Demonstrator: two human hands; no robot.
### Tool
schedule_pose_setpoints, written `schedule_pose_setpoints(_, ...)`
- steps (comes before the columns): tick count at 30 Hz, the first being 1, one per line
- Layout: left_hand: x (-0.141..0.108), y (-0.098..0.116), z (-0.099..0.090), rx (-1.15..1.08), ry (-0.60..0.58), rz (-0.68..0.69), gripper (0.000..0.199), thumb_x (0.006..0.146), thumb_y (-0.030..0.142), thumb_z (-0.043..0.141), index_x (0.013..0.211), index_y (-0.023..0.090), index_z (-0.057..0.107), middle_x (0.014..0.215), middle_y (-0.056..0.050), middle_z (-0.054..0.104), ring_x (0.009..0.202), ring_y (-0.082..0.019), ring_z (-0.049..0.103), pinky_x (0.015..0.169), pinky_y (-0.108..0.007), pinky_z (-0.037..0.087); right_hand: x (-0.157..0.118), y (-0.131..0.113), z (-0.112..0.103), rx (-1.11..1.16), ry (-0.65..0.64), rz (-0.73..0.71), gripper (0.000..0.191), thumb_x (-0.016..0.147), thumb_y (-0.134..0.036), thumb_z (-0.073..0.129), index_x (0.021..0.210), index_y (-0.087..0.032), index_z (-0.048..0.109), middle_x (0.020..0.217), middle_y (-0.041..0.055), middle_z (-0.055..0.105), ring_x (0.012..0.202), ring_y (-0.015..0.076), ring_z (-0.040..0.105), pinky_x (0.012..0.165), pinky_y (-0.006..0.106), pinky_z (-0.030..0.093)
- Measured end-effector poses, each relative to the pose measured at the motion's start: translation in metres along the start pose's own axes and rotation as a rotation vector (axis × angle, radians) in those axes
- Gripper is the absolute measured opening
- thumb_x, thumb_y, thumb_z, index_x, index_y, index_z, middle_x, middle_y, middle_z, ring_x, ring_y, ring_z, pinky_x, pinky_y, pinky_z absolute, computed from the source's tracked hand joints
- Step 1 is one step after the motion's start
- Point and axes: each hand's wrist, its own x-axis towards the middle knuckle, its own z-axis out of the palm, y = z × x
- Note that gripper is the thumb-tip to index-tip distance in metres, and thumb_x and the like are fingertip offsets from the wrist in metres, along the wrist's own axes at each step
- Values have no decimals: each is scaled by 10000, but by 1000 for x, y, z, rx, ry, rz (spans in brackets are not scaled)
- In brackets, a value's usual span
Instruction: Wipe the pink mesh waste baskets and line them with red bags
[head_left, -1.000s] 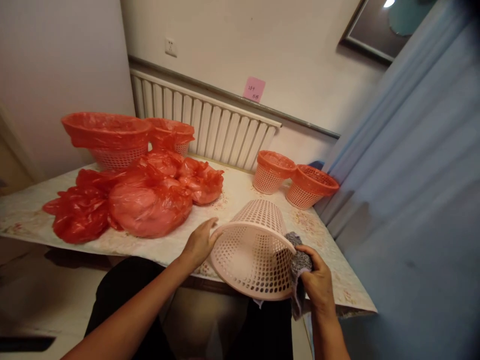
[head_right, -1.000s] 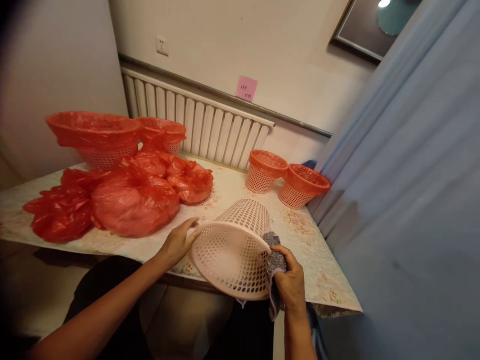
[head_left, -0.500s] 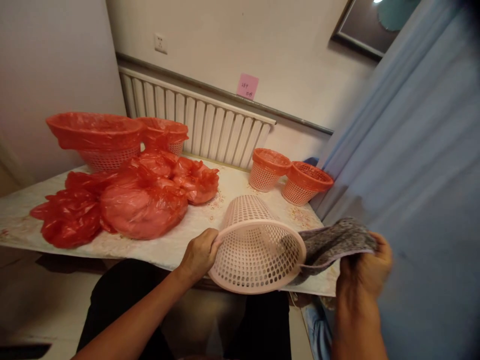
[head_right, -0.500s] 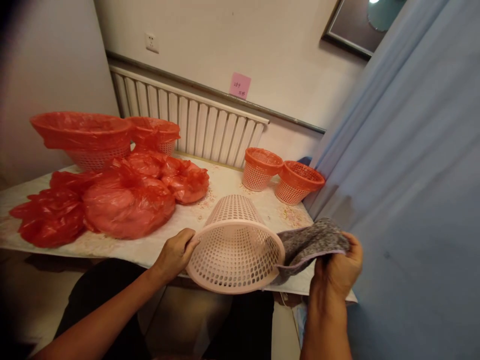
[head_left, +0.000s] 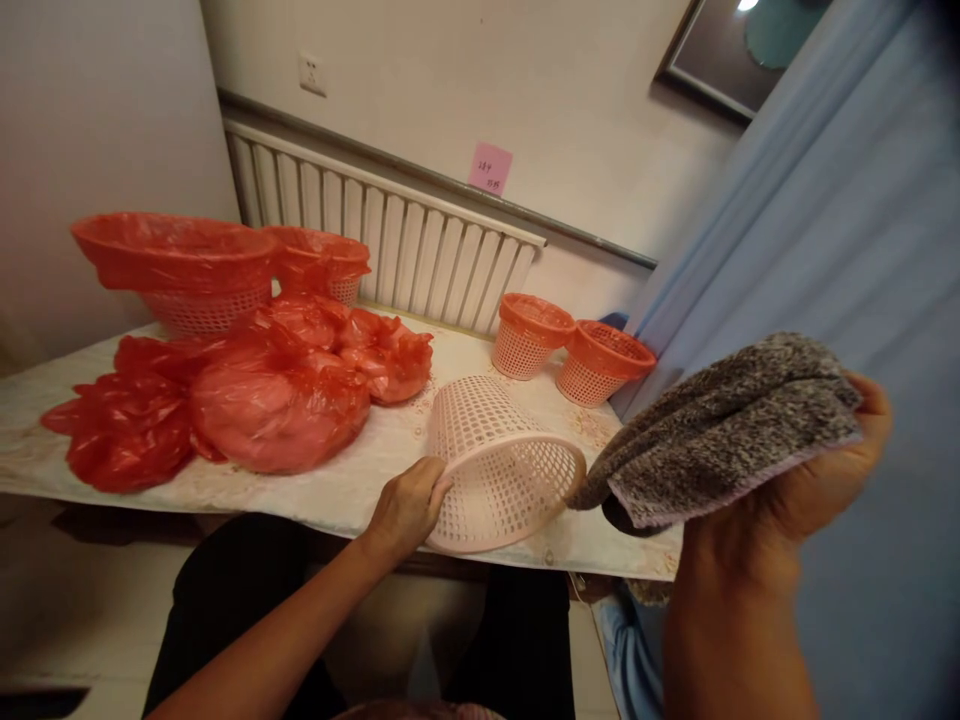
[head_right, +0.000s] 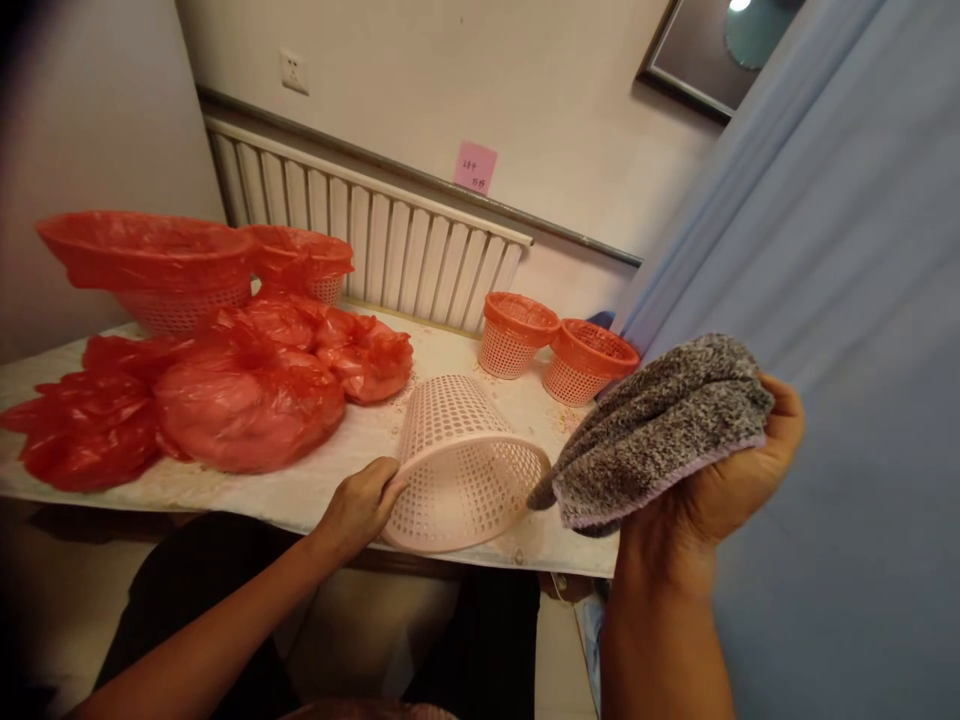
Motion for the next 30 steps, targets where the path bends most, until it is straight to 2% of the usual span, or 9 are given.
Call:
schedule_pose_setpoints(3,-1,-1,-1,2,-7,-3,144,939,206,437,805,204,491,798,-25,587,737,-182,579,665,-279,448,4,-14,16,199,-5,-34,80,827,-235,475,871,-255,539,998,32,575,1025,204,612,915,417,484)
schedule_pose_setpoints(7,-2,-2,0,-5,-24,-17,138,935,207,438,811,200,497,810,-32,590,746,-190,584,666,-285,450,-6,-18,30,235,-51,37,134,824,-261,466,931,-257,546,1013,17,575,976,171,624,896,399,497)
schedule_pose_setpoints(11,-1,-1,0,-14,-33,-15,139,937,208,430,824,200,512,811,-31,597,756,-187,591,672,-279,453,-39,9,38,9,18,61,262,756,-215,537,1017,-237,549,976,10,604,925,162,626,892,384,495)
schedule_pose_setpoints(13,-2,-2,0,-9,-35,-14,140,941,215,427,838,200,520,821,-34,605,770,-188,597,683,-278,457,-64,29,40,-167,-7,28,307,730,-169,528,1031,-206,572,985,22,618,943,171,617,910,380,479)
schedule_pose_setpoints(15,-2,-2,0,0,-40,-16,134,943,224,427,855,199,526,838,-40,613,789,-193,603,695,-281,462,-93,48,43,-292,-132,-40,328,712,-132,503,1018,-196,606,1018,37,629,995,189,602,932,376,459)
schedule_pose_setpoints(18,-2,-1,0,8,-45,-34,135,940,224,422,849,204,520,830,-34,608,778,-192,604,682,-278,461,-135,69,47,-342,-476,-127,415,702,-103,477,1079,-215,607,1050,44,652,1009,205,605,934,382,455)
schedule_pose_setpoints(21,-1,-1,1,-16,-44,-38,166,931,180,386,823,208,508,794,-23,596,737,-180,598,662,-271,457,-164,80,52,-430,-787,-358,405,752,-146,462,1130,-207,592,1077,77,642,1080,239,569,1020,464,375)
schedule_pose_setpoints(26,-2,-4,3,-6,-11,-32,194,828,62,378,805,208,502,773,-26,580,725,-186,587,667,-281,456,-171,88,60,-719,-1014,-633,265,899,-257,469,1117,-225,616,1063,93,617,1066,242,515,999,451,331)
schedule_pose_setpoints(30,-5,-7,3,0,-28,-28,154,894,143,388,804,212,493,773,-19,573,715,-182,571,657,-284,443,-159,89,60,-795,-1133,-726,233,942,-235,447,1093,-240,625,1019,77,612,982,220,501,947,402,342)
